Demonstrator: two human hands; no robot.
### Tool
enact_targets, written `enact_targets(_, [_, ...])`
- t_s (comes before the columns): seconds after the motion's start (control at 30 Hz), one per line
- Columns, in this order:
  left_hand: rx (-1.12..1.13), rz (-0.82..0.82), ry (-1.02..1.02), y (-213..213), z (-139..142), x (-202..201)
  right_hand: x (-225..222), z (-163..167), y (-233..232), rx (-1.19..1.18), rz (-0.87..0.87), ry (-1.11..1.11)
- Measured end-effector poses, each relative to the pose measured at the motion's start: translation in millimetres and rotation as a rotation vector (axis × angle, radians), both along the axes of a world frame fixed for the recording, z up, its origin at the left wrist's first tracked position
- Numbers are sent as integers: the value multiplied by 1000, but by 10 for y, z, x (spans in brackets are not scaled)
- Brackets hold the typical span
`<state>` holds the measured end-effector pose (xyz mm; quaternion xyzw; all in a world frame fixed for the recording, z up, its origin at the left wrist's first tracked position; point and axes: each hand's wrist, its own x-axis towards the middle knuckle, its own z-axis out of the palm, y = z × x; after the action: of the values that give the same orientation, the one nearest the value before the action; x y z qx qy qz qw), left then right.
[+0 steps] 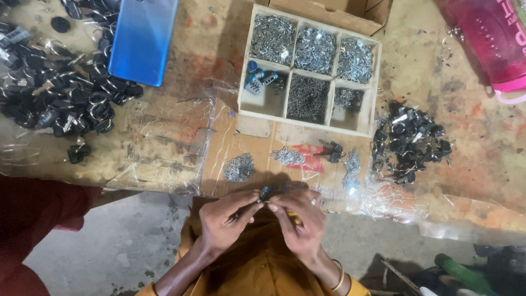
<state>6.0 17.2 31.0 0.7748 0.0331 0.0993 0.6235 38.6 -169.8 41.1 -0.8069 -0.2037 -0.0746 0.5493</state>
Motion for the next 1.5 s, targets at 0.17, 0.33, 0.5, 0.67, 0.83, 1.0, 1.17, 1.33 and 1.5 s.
enact_targets(0.17, [186, 14, -155, 28, -32, -35, 10, 60, 136, -77, -64, -109])
enact_targets(0.33, [235, -43, -205, 30, -197, -47, 124, 114, 51, -266, 32, 2])
enact_targets(0.5, [140, -164, -340, 33, -192, -35, 333, 179, -239, -224, 281, 126])
enact_targets(0.67, [103, -267, -479, -18, -33, 57, 467, 260, -327, -185, 435, 354])
enact_targets(0.83, [106, -274, -506, -47, 64, 99, 731, 506, -421, -208, 430, 125])
enact_targets(1.0, [79, -197, -439, -39, 74, 118, 912, 519, -688, -809, -159, -329])
enact_targets(1.17, [4, -215, -436, -42, 69, 157, 729, 175, -1014, 488, 243, 230])
enact_targets(1.33, [-36, -174, -370, -39, 75, 147, 333, -107, -1042, 1049, 359, 703])
enact_targets(1.5, [-232, -144, -263, -137, 92, 149, 146, -124, -694, 592, 228, 469])
